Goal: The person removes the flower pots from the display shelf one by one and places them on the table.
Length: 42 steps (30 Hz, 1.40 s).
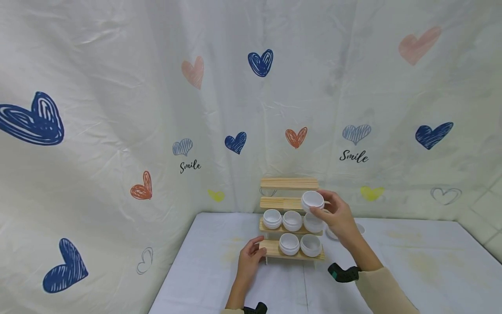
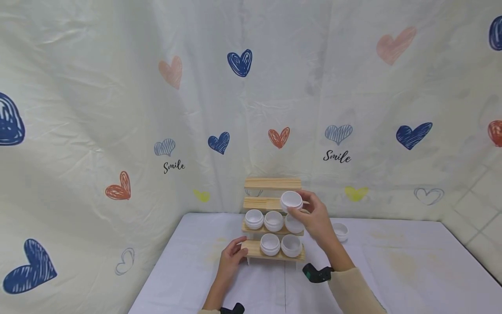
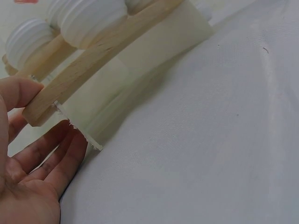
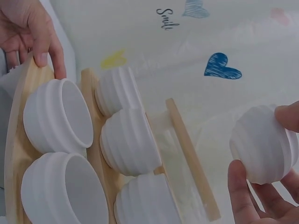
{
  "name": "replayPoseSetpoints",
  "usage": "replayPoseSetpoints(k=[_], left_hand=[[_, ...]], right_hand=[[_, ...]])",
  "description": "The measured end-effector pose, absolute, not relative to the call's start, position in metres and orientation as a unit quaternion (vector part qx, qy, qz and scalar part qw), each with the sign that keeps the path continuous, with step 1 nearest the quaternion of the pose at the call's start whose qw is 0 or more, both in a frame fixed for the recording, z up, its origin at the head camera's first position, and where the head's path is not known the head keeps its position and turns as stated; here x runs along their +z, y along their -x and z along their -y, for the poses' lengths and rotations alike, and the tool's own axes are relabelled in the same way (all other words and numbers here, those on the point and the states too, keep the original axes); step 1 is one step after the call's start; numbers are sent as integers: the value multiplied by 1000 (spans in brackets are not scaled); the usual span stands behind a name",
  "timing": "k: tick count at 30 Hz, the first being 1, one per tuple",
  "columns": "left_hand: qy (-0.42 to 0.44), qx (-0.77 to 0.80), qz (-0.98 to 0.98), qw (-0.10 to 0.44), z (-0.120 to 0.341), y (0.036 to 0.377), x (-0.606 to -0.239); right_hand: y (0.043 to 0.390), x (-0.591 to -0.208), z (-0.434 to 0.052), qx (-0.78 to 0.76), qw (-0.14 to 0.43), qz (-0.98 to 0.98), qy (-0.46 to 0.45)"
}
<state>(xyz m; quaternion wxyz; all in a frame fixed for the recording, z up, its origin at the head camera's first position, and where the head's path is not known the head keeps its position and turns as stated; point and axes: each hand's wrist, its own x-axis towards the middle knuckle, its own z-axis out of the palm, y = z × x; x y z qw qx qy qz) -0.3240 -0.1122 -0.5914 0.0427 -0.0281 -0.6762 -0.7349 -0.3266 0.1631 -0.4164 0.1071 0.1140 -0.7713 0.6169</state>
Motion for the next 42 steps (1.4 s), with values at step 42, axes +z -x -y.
replayPoseSetpoints(k=[42], left_hand=[[34, -736, 674, 46, 112, 324, -592]], right_hand=[[318, -455, -222, 584, 131, 800, -35]])
